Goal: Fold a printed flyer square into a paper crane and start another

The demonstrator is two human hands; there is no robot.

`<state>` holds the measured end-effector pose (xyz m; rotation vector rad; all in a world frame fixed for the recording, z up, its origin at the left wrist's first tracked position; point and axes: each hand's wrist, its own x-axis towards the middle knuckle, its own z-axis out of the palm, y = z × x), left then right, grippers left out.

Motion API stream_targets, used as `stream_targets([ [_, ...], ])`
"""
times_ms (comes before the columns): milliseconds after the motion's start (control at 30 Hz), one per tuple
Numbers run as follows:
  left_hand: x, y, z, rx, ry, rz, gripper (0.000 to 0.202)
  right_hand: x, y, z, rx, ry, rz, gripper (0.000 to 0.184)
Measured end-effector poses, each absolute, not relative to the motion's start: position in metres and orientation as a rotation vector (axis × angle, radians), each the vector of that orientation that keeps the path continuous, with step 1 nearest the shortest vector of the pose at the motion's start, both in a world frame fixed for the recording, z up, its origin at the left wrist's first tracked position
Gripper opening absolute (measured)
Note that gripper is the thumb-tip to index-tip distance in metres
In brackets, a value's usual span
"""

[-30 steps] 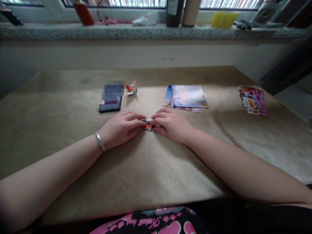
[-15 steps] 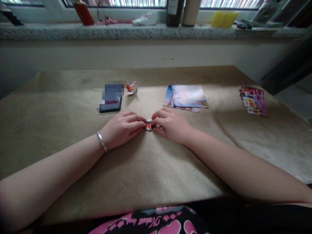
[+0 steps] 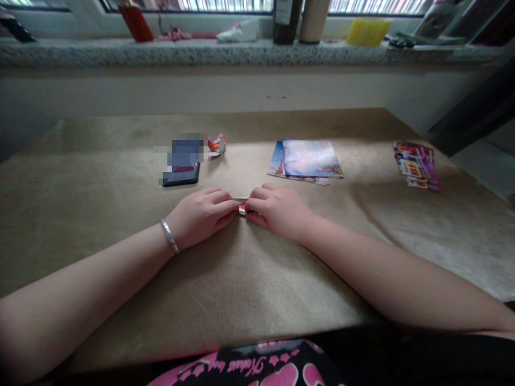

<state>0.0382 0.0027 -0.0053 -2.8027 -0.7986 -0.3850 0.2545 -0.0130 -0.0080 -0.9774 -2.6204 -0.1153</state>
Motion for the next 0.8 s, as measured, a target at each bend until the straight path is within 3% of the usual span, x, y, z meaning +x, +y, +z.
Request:
stream_targets([
  [167, 0.038, 0.002, -0.005, -2.784, -0.826, -0.390, 0.016, 0.251, -0.014, -0.007, -0.966, -2.644, -0.169, 0.030],
  [433, 0.033, 0.004, -0.004, -2.792, -0.808, -0.383, 0.016, 0.249, -0.010, -0.009, -1.257, -2.430, 0.335, 0.017],
  [800, 0.028, 0.003, 0.002, -2.703, -0.527, -0.254, 0.023, 0.250, -0.003, -0.013, -1.304, -2.423, 0.431, 0.016],
])
